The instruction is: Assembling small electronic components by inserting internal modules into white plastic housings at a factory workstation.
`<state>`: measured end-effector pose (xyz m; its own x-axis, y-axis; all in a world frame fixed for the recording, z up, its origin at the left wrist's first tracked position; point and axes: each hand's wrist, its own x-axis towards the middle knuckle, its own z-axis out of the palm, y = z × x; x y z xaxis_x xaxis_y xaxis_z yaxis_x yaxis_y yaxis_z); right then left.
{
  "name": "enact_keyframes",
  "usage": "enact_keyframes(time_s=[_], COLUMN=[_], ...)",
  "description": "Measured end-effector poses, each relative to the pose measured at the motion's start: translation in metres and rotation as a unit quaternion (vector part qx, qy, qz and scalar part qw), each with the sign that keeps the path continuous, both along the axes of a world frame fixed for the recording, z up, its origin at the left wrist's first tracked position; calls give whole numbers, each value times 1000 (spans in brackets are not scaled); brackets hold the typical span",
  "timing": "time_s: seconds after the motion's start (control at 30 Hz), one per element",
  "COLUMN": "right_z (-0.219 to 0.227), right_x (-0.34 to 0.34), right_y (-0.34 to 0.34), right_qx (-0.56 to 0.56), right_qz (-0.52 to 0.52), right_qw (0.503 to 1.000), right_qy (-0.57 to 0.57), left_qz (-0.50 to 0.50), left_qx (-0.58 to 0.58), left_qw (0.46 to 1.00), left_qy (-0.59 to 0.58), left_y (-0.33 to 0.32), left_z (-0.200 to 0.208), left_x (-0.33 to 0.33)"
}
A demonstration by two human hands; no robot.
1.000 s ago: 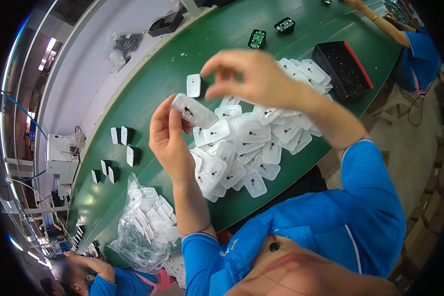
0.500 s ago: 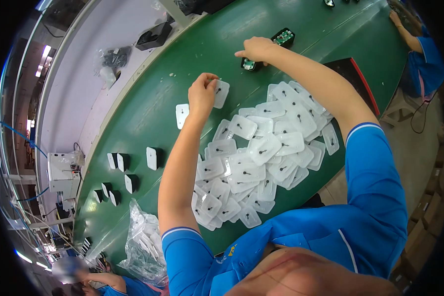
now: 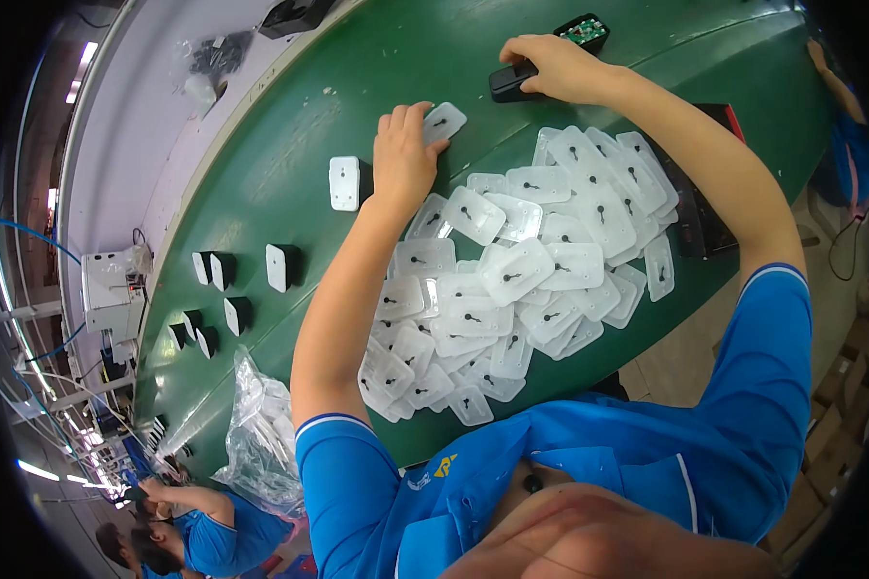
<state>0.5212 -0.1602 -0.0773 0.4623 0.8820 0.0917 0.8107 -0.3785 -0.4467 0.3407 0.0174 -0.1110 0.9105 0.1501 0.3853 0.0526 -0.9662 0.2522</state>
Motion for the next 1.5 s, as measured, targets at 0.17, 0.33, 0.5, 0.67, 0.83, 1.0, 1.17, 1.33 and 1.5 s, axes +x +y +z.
enact_keyframes(time_s=[0.17,0.33,0.5,0.67,0.83,1.0,1.17,1.33,1.5], right_z=[1,3,5,4,-7,-19,-11,0,-2], right_x=[-23,-47,-56,-62,-62,-63,-58,-22,-24], right_y=[16,38,52,57,57,53,63,83,84], right_qx=[76,85,62,27,33,70,34,-31,11], right_qz=[31,84,120,119,131,147,145,127,74], right_qw=[996,993,991,993,990,982,985,986,973], right_qy=[-22,-23,4,-4,-50,-97,-86,102,220], left_qz=[-54,-20,-49,-27,-29,-59,-37,26,106], left_qx=[-61,-142,-137,-140,-108,-23,-8,-16,-68], left_qw=[996,989,989,989,993,997,999,999,990], left_qy=[-22,-45,-12,26,37,35,31,32,65], left_y=[0,0,5,6,5,7,7,5,11], left_z=[1,4,11,9,10,6,6,8,15], left_x=[-5,-19,-32,-37,-38,-38,-36,-14,4])
